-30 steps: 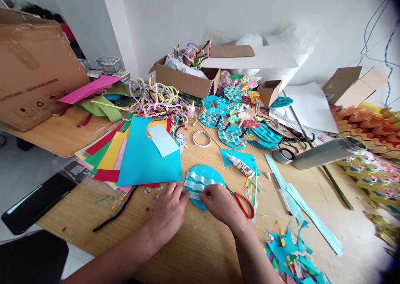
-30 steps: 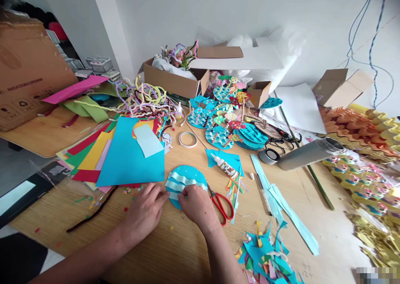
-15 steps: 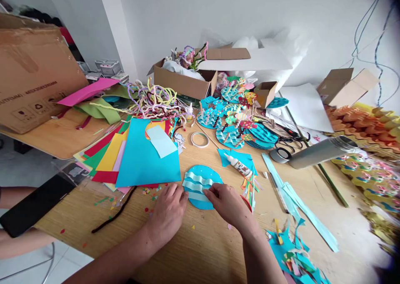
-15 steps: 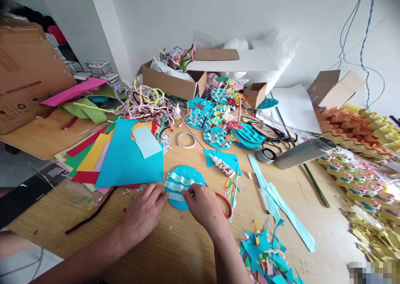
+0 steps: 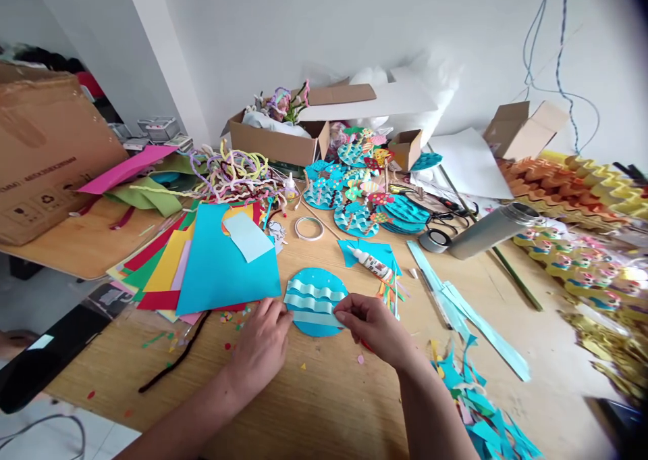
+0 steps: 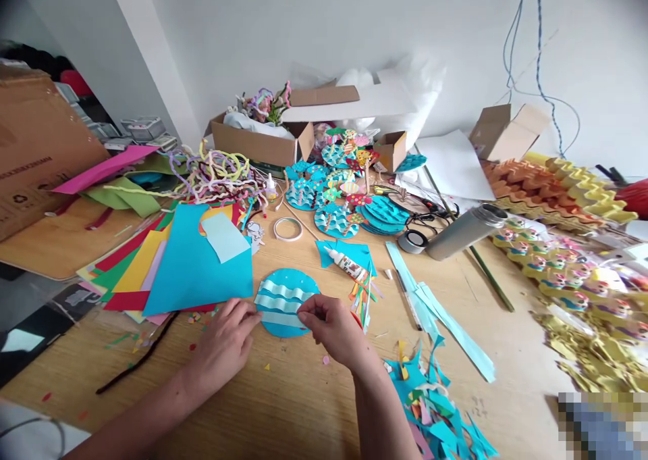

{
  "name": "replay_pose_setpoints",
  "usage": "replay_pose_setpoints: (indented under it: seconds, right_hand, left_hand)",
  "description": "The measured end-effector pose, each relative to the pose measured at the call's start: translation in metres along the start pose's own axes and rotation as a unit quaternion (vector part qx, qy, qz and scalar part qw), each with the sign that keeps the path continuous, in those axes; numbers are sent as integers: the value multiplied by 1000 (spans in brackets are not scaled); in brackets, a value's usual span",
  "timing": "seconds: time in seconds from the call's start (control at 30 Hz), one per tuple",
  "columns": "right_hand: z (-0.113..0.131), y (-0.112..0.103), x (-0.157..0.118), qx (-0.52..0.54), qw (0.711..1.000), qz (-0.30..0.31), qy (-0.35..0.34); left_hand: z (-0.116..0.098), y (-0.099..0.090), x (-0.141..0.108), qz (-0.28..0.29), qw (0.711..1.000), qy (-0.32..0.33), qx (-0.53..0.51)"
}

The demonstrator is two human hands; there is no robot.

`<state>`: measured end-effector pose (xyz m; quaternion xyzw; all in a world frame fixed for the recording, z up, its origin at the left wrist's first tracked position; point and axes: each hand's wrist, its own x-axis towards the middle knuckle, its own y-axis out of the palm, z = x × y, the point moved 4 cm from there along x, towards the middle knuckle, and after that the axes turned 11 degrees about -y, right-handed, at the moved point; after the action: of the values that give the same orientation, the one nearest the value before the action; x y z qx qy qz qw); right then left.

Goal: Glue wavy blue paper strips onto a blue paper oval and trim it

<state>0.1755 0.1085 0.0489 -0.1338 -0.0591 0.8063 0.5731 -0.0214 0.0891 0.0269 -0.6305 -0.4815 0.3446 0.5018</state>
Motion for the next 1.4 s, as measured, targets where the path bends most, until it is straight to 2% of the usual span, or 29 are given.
replay_pose_setpoints:
  seconds: [0.3,0.57,0.77,0.9,1.07,1.27,1.4]
  right_hand:
    - [-17,2,2,56,998,-1,-37]
    - [-21,4,4,96,993,-4,-65]
    - [-17,2,3,112,992,-4,-52]
    - [-16,-7,-4,82,996,-13,-28]
    - [-27,-18,-15,55,998,-43,12]
    - [-30,-16,-16,5,999,-51,4]
    - [-20,-11,-12,-25,999,-23,-1]
  left_hand:
    - [2,-11,8,-68,995,7,-68]
    - [-24,-5,19,-50,990,45,-125]
    - [-28,3,26,-62,984,74,-149]
    - [-26,4,26,-95,979,96,-155]
    - [-26,5,27,-117,975,110,-155]
    - [-26,7,26,-125,973,122,-151]
    - [-24,9,26,-123,973,119,-155]
